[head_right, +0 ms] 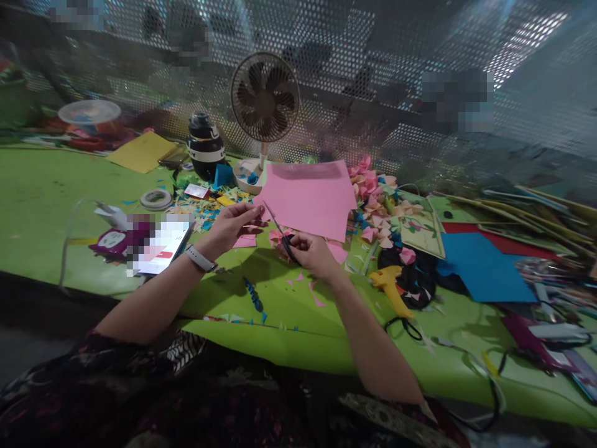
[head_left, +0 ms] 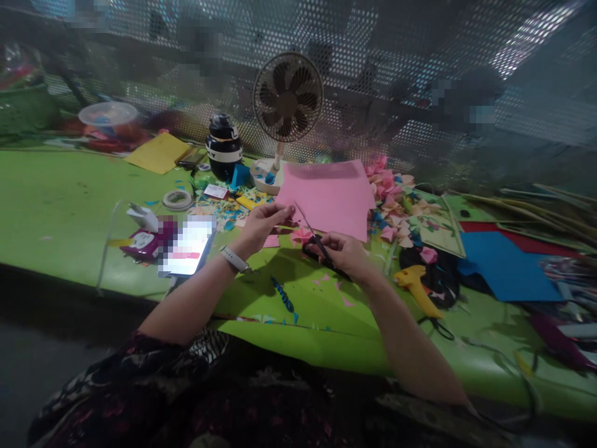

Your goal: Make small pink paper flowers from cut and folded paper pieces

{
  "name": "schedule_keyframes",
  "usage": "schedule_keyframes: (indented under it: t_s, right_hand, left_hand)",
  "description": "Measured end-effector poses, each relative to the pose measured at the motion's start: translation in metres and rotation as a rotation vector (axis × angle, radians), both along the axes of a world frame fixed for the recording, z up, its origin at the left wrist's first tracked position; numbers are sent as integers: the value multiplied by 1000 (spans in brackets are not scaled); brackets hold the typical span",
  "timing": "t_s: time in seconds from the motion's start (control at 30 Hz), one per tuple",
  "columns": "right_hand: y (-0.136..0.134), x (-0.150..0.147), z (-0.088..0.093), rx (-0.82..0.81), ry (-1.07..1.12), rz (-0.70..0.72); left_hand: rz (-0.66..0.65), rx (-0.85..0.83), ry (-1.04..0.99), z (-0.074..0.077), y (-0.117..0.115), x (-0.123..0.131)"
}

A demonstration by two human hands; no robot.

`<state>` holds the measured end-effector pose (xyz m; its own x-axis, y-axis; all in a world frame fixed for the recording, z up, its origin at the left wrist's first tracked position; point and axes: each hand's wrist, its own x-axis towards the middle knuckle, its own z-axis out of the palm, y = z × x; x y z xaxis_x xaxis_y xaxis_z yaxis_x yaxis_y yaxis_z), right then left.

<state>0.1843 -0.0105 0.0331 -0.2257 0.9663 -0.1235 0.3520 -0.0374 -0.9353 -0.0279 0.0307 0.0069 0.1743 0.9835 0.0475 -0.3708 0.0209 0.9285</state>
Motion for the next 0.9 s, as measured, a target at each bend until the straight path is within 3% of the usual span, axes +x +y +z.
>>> schedule_keyframes:
  t_s: [0.9]
  right_hand:
    - [-4, -5, 5, -27, -6, 8]
  left_hand:
    - [-26, 44, -14, -2, -2, 6]
